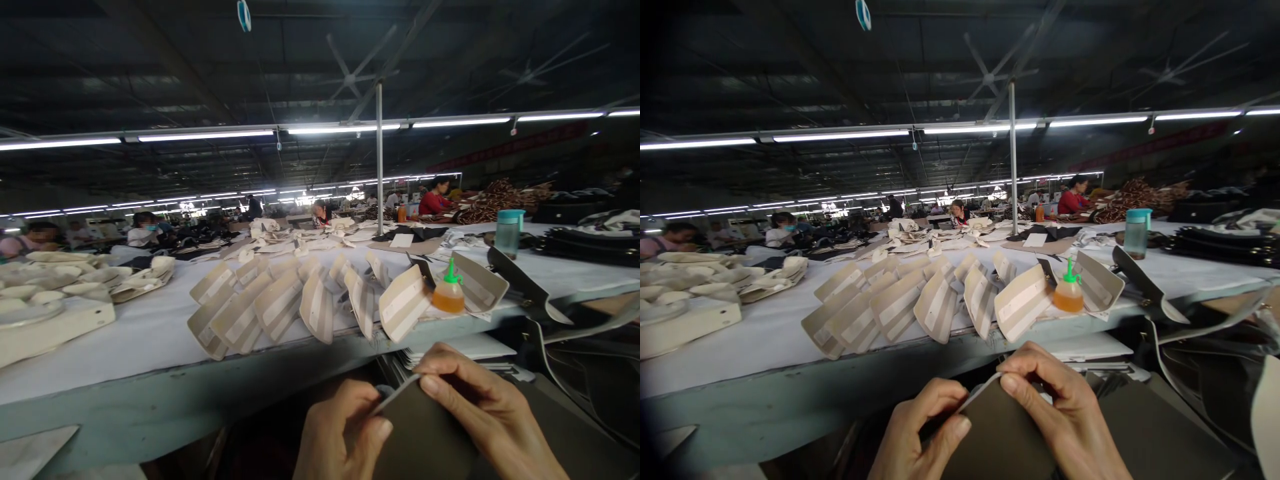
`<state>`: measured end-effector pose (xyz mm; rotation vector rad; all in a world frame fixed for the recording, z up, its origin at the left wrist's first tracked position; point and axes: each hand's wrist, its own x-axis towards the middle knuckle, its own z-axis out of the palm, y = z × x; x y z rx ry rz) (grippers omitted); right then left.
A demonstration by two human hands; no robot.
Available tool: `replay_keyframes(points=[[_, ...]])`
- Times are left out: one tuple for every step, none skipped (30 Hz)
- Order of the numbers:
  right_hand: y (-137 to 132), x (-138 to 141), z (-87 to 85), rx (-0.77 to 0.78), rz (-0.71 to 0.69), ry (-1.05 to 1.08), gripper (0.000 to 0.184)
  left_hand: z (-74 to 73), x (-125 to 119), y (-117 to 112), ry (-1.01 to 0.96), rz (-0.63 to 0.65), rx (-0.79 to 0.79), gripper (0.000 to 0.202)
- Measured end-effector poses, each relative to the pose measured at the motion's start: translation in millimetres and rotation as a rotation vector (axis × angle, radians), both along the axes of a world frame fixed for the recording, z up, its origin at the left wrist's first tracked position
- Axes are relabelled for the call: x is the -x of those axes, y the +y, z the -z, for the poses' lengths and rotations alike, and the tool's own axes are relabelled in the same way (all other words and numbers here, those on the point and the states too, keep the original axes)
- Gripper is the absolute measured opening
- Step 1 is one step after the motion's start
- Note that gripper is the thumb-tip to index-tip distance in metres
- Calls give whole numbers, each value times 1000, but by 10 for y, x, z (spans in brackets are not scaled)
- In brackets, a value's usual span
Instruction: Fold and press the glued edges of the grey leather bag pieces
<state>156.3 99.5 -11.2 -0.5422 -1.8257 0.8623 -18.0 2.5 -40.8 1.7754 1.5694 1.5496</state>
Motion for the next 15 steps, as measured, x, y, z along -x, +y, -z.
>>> replay_keyframes(points=[[-24,7,15,-64,-9,4,13,-15,-36,18,-14,30,-15,16],[-50,16,32,-134,-22,5,4,-19,-73,40,-24,51,-41,20],[-77,23,50,-199,-40,5,11,-15,-107,61,-29,62,-69,22],[-103,28,65,-239,-55,0,30,-3,-133,79,-34,66,-93,22],[-127,27,76,-252,-78,-12,49,12,-149,91,-39,58,-114,21],[-149,22,82,-240,-102,-34,65,29,-155,96,-39,40,-138,22],[-169,11,83,-224,-131,-52,76,44,-152,94,-28,20,-167,24],[-187,-2,80,-211,-157,-69,82,55,-143,86,-9,4,-206,25],[-204,-16,76,-201,-176,-89,82,62,-131,75,17,-15,-258,26],[-220,-30,72,-202,-182,-105,80,65,-121,62,54,-41,-319,27],[-233,-43,71,-220,-166,-110,77,65,-114,49,101,-74,-378,26],[-245,-55,71,-233,-126,-107,74,63,-112,38,151,-112,-430,25],[-254,-65,73,-247,-83,-93,69,61,-115,30,199,-149,-473,24],[-261,-76,74,-260,-47,-79,63,58,-124,24,239,-184,-504,24],[-268,-87,73,-284,-26,-65,55,55,-137,21,267,-203,-526,25]])
